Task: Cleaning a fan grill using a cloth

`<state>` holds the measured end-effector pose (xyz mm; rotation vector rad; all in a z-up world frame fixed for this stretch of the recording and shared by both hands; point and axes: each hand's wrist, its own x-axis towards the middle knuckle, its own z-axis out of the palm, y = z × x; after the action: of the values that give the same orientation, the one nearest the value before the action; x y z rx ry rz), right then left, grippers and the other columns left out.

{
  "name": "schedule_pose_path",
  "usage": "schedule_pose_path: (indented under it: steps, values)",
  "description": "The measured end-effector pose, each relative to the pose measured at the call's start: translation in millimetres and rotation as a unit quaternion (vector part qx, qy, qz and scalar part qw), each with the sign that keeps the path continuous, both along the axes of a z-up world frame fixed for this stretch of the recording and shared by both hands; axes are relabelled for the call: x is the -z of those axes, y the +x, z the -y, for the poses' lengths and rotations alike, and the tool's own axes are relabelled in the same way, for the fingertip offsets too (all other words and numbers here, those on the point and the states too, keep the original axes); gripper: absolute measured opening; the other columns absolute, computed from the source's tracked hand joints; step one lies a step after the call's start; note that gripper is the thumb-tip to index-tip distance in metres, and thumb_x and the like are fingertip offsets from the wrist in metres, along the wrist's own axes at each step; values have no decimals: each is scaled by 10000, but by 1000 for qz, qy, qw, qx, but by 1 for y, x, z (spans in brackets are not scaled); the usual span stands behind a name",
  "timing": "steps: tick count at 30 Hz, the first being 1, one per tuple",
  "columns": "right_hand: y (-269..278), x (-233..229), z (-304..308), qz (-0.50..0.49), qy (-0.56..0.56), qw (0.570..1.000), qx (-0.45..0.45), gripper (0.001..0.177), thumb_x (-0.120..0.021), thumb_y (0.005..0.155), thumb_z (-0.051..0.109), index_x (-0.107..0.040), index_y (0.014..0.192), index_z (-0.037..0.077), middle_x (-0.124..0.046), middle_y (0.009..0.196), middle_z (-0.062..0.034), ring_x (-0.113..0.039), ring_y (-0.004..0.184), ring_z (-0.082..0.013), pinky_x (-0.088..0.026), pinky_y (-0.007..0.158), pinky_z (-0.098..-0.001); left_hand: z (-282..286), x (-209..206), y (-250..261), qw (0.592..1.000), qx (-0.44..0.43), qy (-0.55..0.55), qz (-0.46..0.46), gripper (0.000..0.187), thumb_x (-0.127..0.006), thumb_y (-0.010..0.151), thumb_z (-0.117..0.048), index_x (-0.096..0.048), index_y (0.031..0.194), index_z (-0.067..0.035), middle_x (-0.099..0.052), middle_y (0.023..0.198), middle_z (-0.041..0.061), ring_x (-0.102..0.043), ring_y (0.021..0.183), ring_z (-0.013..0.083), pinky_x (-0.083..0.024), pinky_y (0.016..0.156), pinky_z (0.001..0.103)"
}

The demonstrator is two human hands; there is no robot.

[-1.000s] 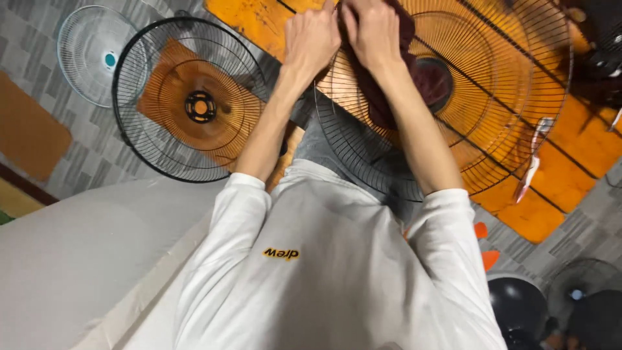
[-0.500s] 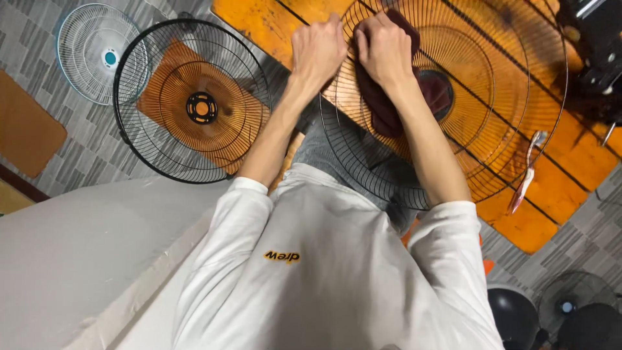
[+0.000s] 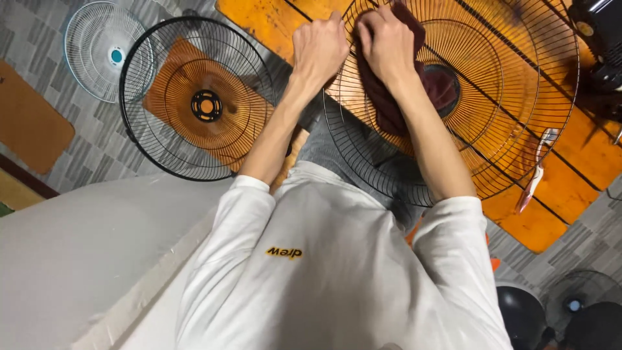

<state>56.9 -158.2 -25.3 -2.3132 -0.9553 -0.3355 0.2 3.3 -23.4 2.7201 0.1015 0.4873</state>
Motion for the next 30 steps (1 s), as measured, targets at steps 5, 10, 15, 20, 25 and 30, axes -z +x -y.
schedule_pose_path:
  steps: [5, 10, 15, 20, 25, 30]
  values:
    - [7, 5, 24, -61, 9, 998, -5, 122, -640, 1003, -31, -748, 1023, -85, -744, 941, -226, -702, 797, -339, -587, 712, -446, 0, -4, 10, 996, 34, -32, -78, 228, -458, 911, -19, -682, 869, -24, -539, 557, 0, -489, 426, 160, -442, 439, 385]
    - [18, 17, -13, 42, 87, 995, 34, 166, -643, 1038, 169, -740, 1043, 35, -751, 961, -210, -681, 814, -438, -494, 679, -508, -3, -6, 30, 997, 75, -13, 18, 205, -438, 885, -67, -589, 1021, -92, -667, 885, 181, -594, 673, 485, -410, 464, 577]
    - [2, 3, -5, -25, -12, 999, 30, 104, -660, 1020, 124, -705, 985, 38, -676, 1031, -125, -680, 715, -429, -509, 516, -567, -4, 9, 27, 997, 71, 29, -12, 247, -471, 944, -67, -585, 1162, -49, -666, 698, 157, -631, 510, 390, -472, 443, 508]
    - [8, 3, -10, -2, 26, 999, 46, 132, -636, 1006, 183, -726, 1029, 89, -729, 911, -208, -667, 720, -465, -475, 530, -559, -2, 1, 27, 999, 50, -18, -3, 226, -430, 954, -136, -616, 1070, -83, -700, 754, 245, -646, 576, 516, -459, 478, 597]
    - [-1, 12, 21, -58, -59, 996, 13, 101, -670, 1004, 0, -739, 937, -30, -746, 926, -221, -723, 687, -354, -634, 605, -492, -4, 26, 27, 998, 56, -18, 8, 199, -443, 1035, -131, -608, 1046, -20, -559, 584, 5, -463, 404, 129, -341, 335, 332]
    - [24, 7, -1, 14, 119, 992, 45, 122, -665, 1011, 89, -728, 923, 33, -737, 832, -129, -659, 677, -287, -482, 599, -408, -4, 15, 27, 999, 53, -7, -9, 308, -466, 1040, -89, -532, 1335, -30, -588, 607, 27, -511, 410, 165, -394, 362, 370]
